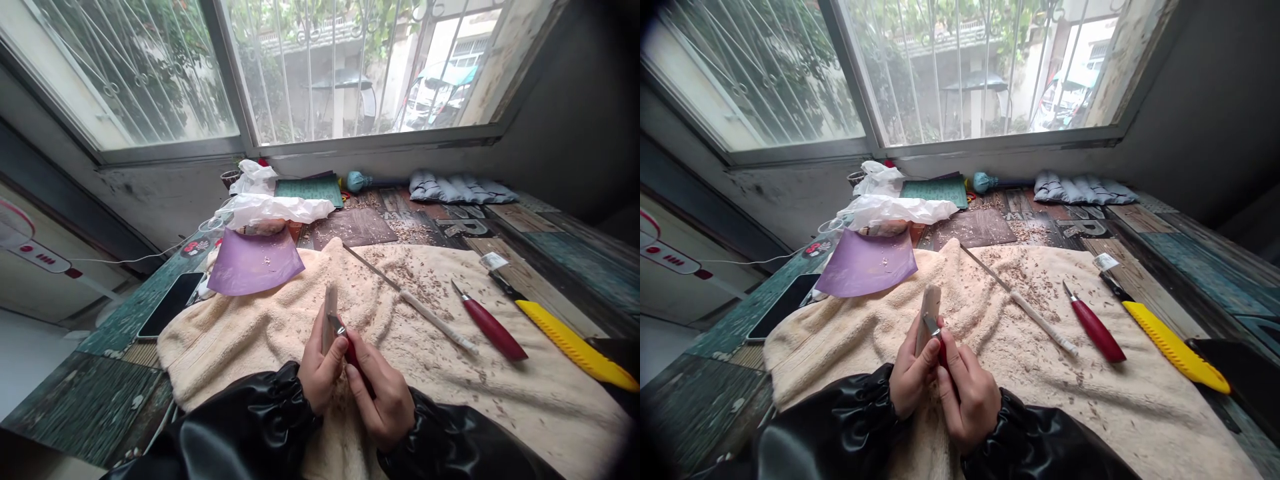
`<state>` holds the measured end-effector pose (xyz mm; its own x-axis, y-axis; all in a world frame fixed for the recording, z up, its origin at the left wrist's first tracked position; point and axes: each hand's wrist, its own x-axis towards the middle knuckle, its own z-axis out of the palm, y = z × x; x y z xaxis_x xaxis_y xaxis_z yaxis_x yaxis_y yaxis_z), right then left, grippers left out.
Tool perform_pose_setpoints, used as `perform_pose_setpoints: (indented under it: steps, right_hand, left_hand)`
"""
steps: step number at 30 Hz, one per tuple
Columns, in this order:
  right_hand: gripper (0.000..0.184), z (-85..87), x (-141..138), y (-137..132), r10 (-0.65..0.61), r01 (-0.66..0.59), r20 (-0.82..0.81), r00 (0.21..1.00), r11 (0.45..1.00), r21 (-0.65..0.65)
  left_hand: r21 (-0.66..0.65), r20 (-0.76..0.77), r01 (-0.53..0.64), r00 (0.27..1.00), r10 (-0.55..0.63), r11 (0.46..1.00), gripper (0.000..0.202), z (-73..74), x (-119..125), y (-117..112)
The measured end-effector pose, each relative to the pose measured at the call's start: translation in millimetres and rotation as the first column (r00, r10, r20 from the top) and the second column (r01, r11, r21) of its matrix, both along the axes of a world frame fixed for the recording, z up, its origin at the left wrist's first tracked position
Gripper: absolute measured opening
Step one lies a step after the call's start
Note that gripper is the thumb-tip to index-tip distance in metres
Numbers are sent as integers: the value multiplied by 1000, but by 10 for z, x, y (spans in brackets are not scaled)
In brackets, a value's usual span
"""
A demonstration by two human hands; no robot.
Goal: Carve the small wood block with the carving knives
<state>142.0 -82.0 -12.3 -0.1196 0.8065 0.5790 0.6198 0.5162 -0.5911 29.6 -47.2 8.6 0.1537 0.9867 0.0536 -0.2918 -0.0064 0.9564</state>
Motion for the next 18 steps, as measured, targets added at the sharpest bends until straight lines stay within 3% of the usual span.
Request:
perform_pose_setpoints:
  steps: [4,7,10,13,18]
  right_hand:
    - [55,27,-24,9,-33,34,-32,999,999,12]
    - [50,26,-27,47,-60,58,-83,995,998,-18]
    - [49,23,26,120,-102,99,-109,989,994,-35]
    - [48,39,119,215,-148,139,-138,979,987,-76]
    - [46,88,273,354,-268,234,-204,942,957,-173]
  left_hand:
    - [81,-105,15,994,-7,997,48,21,35,12]
    - [15,-74,41,996,-40,999,50,3,38,53]
    - [-164,64,202,979,-194,966,55,-46,33,92]
    - [-195,171,338,936,-308,921,48,-68,42,126]
    - [-171,149,318,944,-294,933,38,48,140,231]
